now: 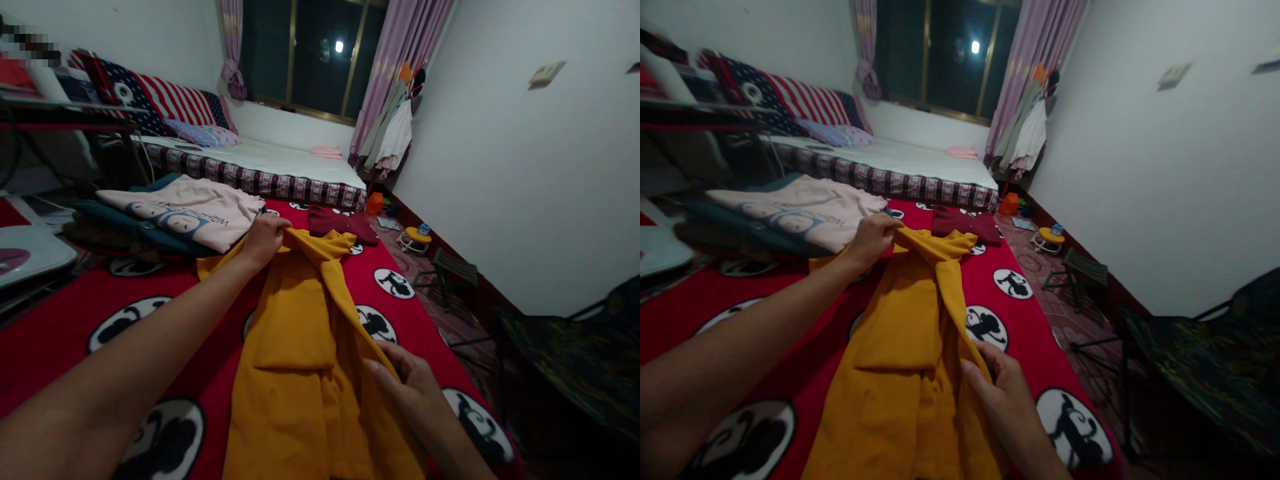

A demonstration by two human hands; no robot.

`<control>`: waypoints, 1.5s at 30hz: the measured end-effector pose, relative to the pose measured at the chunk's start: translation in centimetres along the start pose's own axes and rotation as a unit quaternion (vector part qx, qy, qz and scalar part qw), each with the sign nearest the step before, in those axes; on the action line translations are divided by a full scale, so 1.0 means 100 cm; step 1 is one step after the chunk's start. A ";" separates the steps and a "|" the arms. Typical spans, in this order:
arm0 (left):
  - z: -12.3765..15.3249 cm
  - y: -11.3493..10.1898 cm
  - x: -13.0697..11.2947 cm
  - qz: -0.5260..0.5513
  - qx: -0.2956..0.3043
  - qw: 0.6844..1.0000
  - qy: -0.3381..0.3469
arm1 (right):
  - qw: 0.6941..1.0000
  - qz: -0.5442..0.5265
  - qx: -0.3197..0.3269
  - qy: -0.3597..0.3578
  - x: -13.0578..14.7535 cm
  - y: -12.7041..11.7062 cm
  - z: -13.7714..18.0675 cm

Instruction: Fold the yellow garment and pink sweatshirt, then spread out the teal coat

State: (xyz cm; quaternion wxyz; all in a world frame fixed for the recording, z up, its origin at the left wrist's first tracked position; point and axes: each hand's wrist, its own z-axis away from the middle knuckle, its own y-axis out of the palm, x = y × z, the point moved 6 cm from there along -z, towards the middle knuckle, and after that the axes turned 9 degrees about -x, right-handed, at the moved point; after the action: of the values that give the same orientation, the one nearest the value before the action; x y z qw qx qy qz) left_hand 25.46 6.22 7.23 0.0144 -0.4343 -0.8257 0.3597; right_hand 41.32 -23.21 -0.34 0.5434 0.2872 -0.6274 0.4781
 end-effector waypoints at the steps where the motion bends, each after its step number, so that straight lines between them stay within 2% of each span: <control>1: -0.011 -0.005 0.000 -0.011 0.001 1.000 0.008 | 1.000 -0.005 0.006 -0.007 0.003 0.006 0.000; 3: -0.025 -0.012 0.002 -0.044 0.011 0.999 0.024 | 0.999 0.008 0.031 -0.018 0.008 0.021 0.002; 6: -0.026 -0.016 0.016 -0.093 0.041 0.994 0.039 | 0.993 0.073 0.091 -0.032 0.011 0.043 0.002; 9: -0.008 -0.015 0.036 -0.140 0.079 0.986 0.032 | 0.971 0.173 0.077 -0.147 0.022 0.056 -0.010; 11: 0.008 -0.013 0.045 -0.176 0.112 0.977 0.032 | 0.937 0.249 0.071 -0.235 0.026 0.066 -0.021; 12: 0.015 -0.013 0.046 -0.192 0.126 0.973 0.033 | 0.919 0.282 0.095 -0.258 0.024 0.073 -0.025; 15: 0.033 -0.007 0.034 -0.222 0.141 0.964 0.043 | 0.884 0.340 0.185 -0.262 0.013 0.094 -0.035; 19: 0.042 0.016 -0.004 -0.150 0.117 0.979 0.076 | 0.884 0.330 0.184 -0.275 0.017 0.101 -0.044; 21: 0.038 0.035 -0.010 -0.098 0.109 0.988 0.053 | 0.895 0.288 0.172 -0.294 0.021 0.098 -0.050; 23: 0.030 0.055 -0.002 -0.081 0.116 0.990 0.012 | 0.918 0.234 0.146 -0.287 0.020 0.089 -0.063; 26: 0.017 0.082 0.023 -0.102 0.147 0.984 -0.023 | 0.962 0.152 0.055 -0.221 0.010 0.061 -0.098; 28: 0.010 0.094 0.041 -0.119 0.165 0.979 -0.035 | 0.977 0.106 -0.020 -0.187 0.005 0.036 -0.130; 31: 0.004 0.101 0.060 -0.133 0.176 0.974 -0.046 | 0.973 0.080 -0.131 -0.173 0.004 -0.007 -0.187; 34: 0.003 0.098 0.061 -0.139 0.188 0.972 -0.029 | 0.959 0.111 -0.200 -0.170 0.006 -0.041 -0.247; 37: 0.004 0.086 0.046 -0.126 0.192 0.973 0.021 | 0.947 0.189 -0.177 -0.192 0.012 -0.052 -0.298; 40: 0.010 0.069 0.021 -0.110 0.167 0.972 0.127 | 0.931 0.247 -0.083 -0.254 0.022 -0.042 -0.331; 42: 0.019 0.060 0.010 -0.112 0.165 0.962 0.189 | 0.902 0.310 -0.015 -0.301 0.028 -0.029 -0.344; 45: 0.033 0.054 0.006 -0.113 0.189 0.950 0.221 | 0.849 0.407 0.051 -0.333 0.034 -0.013 -0.360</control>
State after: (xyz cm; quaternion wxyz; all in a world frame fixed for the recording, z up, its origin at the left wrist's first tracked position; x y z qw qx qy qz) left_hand 27.79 6.69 1.33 0.3190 -0.3960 -0.7627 0.3997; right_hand 56.26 9.70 1.52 0.0430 0.1758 -0.8062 0.5633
